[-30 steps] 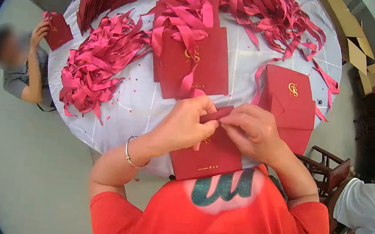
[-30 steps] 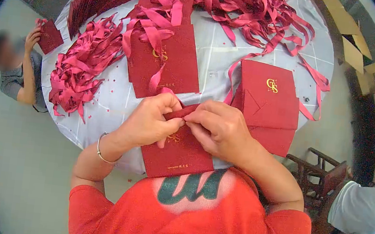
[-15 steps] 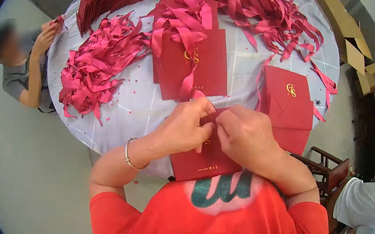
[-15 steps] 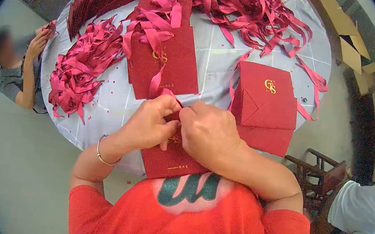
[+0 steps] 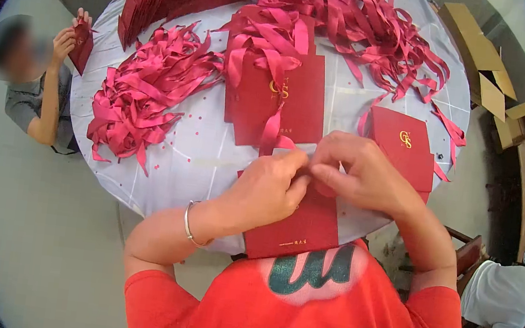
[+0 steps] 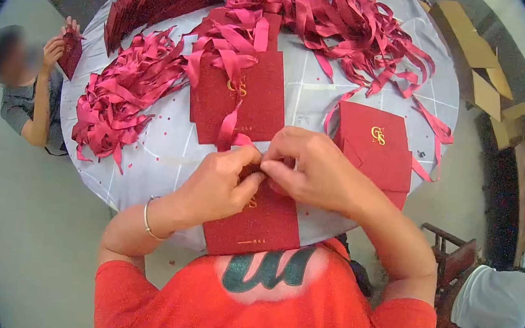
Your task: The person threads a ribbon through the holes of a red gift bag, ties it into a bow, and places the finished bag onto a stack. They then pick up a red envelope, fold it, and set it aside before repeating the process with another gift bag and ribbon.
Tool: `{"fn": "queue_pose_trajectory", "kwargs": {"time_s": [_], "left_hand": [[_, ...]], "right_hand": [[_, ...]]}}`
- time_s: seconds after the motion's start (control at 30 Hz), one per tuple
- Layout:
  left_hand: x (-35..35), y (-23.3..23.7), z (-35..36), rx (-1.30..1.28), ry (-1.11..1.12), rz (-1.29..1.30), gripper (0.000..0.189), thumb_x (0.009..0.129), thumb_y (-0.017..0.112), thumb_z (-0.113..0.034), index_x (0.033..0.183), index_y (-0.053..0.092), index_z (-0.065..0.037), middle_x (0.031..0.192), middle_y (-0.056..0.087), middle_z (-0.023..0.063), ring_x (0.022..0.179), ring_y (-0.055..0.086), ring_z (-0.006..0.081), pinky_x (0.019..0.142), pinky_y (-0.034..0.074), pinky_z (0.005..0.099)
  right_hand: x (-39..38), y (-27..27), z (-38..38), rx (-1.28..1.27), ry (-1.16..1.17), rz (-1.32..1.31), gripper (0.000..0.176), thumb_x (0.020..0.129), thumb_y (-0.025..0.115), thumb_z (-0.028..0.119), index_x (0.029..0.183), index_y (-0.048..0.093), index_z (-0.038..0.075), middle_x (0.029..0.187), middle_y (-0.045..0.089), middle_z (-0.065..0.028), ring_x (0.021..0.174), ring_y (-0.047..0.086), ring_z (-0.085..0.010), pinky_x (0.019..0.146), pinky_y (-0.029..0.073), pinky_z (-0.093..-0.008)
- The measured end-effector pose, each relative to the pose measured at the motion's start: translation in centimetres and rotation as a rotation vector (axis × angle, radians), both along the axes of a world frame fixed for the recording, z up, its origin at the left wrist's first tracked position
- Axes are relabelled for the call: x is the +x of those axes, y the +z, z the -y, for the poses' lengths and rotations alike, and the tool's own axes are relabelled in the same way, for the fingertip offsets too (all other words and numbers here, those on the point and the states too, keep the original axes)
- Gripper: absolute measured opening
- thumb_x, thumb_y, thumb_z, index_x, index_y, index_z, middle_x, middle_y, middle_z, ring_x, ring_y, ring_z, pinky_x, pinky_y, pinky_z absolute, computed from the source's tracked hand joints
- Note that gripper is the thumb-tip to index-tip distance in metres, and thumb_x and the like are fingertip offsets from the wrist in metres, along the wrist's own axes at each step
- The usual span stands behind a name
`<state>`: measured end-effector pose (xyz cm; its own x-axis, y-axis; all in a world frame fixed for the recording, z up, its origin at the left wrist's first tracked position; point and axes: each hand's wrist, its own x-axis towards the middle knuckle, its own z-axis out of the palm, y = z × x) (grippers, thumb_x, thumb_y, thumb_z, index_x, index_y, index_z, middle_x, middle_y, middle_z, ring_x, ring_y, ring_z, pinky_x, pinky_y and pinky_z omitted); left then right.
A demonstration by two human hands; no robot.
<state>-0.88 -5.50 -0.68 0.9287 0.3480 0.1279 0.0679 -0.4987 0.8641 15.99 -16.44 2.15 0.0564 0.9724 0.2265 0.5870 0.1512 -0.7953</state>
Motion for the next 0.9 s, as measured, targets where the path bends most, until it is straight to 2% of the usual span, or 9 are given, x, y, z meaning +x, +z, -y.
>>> {"fn": "queue_pose_trajectory", "kwargs": {"time_s": [0.03,0.07,0.17,0.27,0.33,0.43,0.67,0.73,0.9], "left_hand": [[0.0,-0.1,0.2,0.175,0.027,0.098,0.016,0.084,0.060,-0.003,0.098,0.054,0.002,0.073,0.063,0.0194,0.065,0.065,0.0351,0.056,0.050,0.0403],[-0.1,0.1,0.5,0.165,0.063,0.028,0.020,0.084,0.064,-0.008,0.097,0.052,0.001,0.078,0.062,0.0227,0.073,0.063,0.0422,0.061,0.050,0.0446],[-0.2,0.5,1.2,0.123,0.129,0.011,0.022,0.083,0.065,-0.008,0.095,0.049,0.000,0.077,0.063,0.0218,0.071,0.063,0.0407,0.060,0.050,0.0455],[-0.2,0.1,1.4,0.133,0.130,0.065,0.024,0.082,0.067,-0.008,0.094,0.048,0.000,0.075,0.062,0.0206,0.070,0.063,0.0405,0.059,0.050,0.0460],[-0.4,-0.1,1.7,0.137,0.141,0.096,0.024,0.082,0.067,-0.008,0.094,0.048,0.000,0.074,0.062,0.0201,0.069,0.063,0.0403,0.058,0.050,0.0460],[-0.6,-0.4,1.9,0.188,0.091,0.126,0.023,0.082,0.067,-0.007,0.093,0.048,-0.001,0.072,0.061,0.0181,0.065,0.063,0.0381,0.055,0.049,0.0440],[-0.8,-0.5,2.4,0.234,0.052,0.162,0.022,0.080,0.069,-0.005,0.090,0.049,-0.002,0.068,0.059,0.0140,0.061,0.064,0.0332,0.052,0.050,0.0399],[-0.8,-0.5,2.3,0.219,0.056,0.145,0.022,0.080,0.069,-0.006,0.089,0.050,-0.002,0.068,0.060,0.0139,0.062,0.065,0.0327,0.052,0.051,0.0400],[-0.7,-0.2,1.5,0.092,0.074,0.127,0.019,0.079,0.069,-0.006,0.087,0.053,-0.002,0.070,0.062,0.0141,0.063,0.066,0.0298,0.055,0.051,0.0387]], "right_hand": [[-0.2,1.1,-0.2,-0.231,-0.088,-0.167,0.012,0.080,0.065,0.009,0.086,0.065,-0.002,0.077,0.065,-0.0153,0.071,0.064,-0.0285,0.065,0.050,-0.0373],[-0.2,1.4,-0.5,-0.226,-0.087,-0.160,0.012,0.080,0.065,0.009,0.086,0.065,-0.002,0.077,0.065,-0.0153,0.071,0.064,-0.0285,0.065,0.050,-0.0373],[0.1,2.6,-2.0,-0.282,-0.020,-0.060,0.014,0.080,0.064,0.008,0.090,0.065,-0.002,0.077,0.066,-0.0156,0.068,0.064,-0.0255,0.064,0.051,-0.0354],[0.9,3.4,-3.4,-0.561,0.095,-0.088,0.016,0.081,0.064,0.009,0.093,0.066,-0.002,0.077,0.068,-0.0113,0.065,0.063,-0.0186,0.062,0.051,-0.0317],[2.1,2.6,-4.5,-0.835,0.264,-0.194,0.017,0.084,0.065,0.009,0.099,0.064,0.001,0.076,0.066,-0.0044,0.061,0.057,-0.0083,0.054,0.046,-0.0243],[2.8,1.4,-6.3,-1.005,0.422,-0.182,0.022,0.081,0.069,0.012,0.101,0.065,0.004,0.079,0.068,-0.0021,0.063,0.058,-0.0065,0.053,0.045,-0.0213],[2.4,0.1,-7.0,-1.158,0.363,-0.251,0.031,0.072,0.078,0.016,0.100,0.067,0.008,0.083,0.069,0.0039,0.067,0.057,-0.0033,0.053,0.040,-0.0190],[2.5,-0.8,-6.5,-1.087,0.310,-0.453,0.029,0.067,0.079,0.009,0.094,0.069,0.007,0.070,0.062,0.0026,0.052,0.048,-0.0038,0.045,0.036,-0.0217],[1.8,-1.0,-5.4,-0.960,0.153,-0.534,0.028,0.064,0.080,0.004,0.090,0.066,0.005,0.069,0.062,0.0004,0.051,0.049,-0.0060,0.045,0.037,-0.0215]]}}
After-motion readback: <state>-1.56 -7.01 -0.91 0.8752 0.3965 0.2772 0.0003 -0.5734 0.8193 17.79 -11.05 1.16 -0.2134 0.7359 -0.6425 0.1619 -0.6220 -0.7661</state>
